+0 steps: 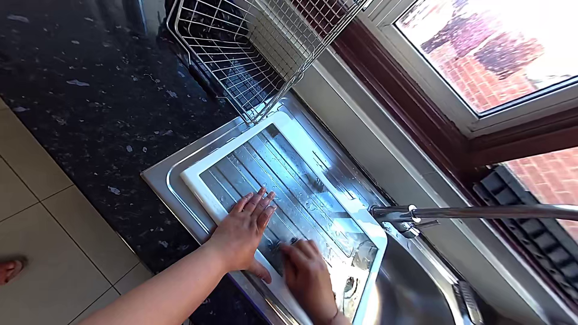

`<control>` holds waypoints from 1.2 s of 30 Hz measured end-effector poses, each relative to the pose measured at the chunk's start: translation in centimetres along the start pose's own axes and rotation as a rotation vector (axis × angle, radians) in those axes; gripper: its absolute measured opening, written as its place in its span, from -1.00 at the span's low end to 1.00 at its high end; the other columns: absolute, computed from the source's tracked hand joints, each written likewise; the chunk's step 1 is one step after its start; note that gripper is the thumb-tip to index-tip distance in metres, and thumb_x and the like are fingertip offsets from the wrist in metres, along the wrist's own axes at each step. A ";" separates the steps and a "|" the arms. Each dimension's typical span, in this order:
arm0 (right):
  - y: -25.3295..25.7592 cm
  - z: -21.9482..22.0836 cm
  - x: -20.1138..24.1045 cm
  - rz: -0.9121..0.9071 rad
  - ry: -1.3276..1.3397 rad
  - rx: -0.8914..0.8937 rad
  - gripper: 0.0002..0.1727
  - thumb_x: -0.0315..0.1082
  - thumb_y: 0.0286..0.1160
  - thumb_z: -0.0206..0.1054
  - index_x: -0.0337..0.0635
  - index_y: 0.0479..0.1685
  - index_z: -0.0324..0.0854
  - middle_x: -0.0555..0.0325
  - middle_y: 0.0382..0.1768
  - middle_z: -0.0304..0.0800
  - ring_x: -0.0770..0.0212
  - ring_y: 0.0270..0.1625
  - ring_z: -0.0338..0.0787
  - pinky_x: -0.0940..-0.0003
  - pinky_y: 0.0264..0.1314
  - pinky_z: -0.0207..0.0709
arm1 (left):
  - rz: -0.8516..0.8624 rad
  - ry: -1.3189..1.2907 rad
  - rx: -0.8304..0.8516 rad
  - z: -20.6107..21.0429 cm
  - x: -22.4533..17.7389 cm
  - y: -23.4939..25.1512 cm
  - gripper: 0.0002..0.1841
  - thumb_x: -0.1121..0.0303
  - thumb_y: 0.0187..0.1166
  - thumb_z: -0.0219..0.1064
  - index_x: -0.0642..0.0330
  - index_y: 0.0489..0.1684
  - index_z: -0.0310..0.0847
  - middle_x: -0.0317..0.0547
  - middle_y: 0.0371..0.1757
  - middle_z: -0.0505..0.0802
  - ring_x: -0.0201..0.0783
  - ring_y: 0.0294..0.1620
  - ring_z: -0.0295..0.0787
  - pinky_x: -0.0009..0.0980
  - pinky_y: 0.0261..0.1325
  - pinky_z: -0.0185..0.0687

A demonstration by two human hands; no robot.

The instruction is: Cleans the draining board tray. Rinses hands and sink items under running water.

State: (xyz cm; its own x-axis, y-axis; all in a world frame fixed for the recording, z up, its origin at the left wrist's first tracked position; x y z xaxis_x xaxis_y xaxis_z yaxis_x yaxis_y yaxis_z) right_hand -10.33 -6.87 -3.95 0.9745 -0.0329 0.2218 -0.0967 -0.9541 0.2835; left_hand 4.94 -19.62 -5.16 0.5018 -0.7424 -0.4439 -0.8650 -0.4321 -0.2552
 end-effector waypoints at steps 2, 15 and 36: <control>1.6 -0.6 -1.8 0.138 -0.033 -0.016 -0.77 -0.48 0.28 0.34 -0.18 -0.23 0.93 0.03 -0.35 0.84 -0.06 -0.16 0.84 -0.01 -0.08 0.72 | 0.002 0.006 0.019 -0.1 0.0 0.0 0.58 -0.74 -0.11 0.31 0.25 0.92 -0.29 0.01 0.96 -0.33 -0.06 0.95 -0.69 0.05 0.90 -0.62; 1.2 -0.1 -0.3 0.038 -0.059 -0.006 -0.73 -0.41 0.26 0.28 -0.06 -0.26 0.94 0.18 -0.39 0.82 0.07 -0.22 0.80 0.16 -0.20 0.70 | 0.002 0.023 0.037 -0.1 0.1 0.0 0.47 -0.73 -0.07 0.30 0.25 0.86 -0.01 0.01 0.96 -0.33 -0.03 0.95 -0.69 0.06 0.90 -0.60; 4.4 -0.2 -0.2 -0.330 -0.041 0.189 -0.67 -0.57 0.26 0.25 -0.06 -0.20 0.90 0.15 -0.30 0.84 0.01 -0.12 0.82 0.09 -0.10 0.73 | 0.015 -0.048 0.056 -0.2 0.1 -0.2 0.52 -0.65 0.01 0.36 0.29 0.91 -0.31 0.03 0.95 -0.36 -0.04 0.94 -0.74 0.03 0.89 -0.68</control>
State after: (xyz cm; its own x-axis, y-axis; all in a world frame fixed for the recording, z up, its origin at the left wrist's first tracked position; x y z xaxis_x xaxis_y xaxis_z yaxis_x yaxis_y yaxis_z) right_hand -10.96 -11.02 -2.50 0.9546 0.2773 0.1092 0.2592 -0.9533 0.1553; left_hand 5.16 -19.70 -4.97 0.4888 -0.7228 -0.4884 -0.8721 -0.3903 -0.2952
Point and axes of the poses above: each hand's wrist, its own y-axis towards the middle knuckle, its own z-axis out of the palm, x = y × z, the point moved 2 cm from there along y, towards the middle knuckle
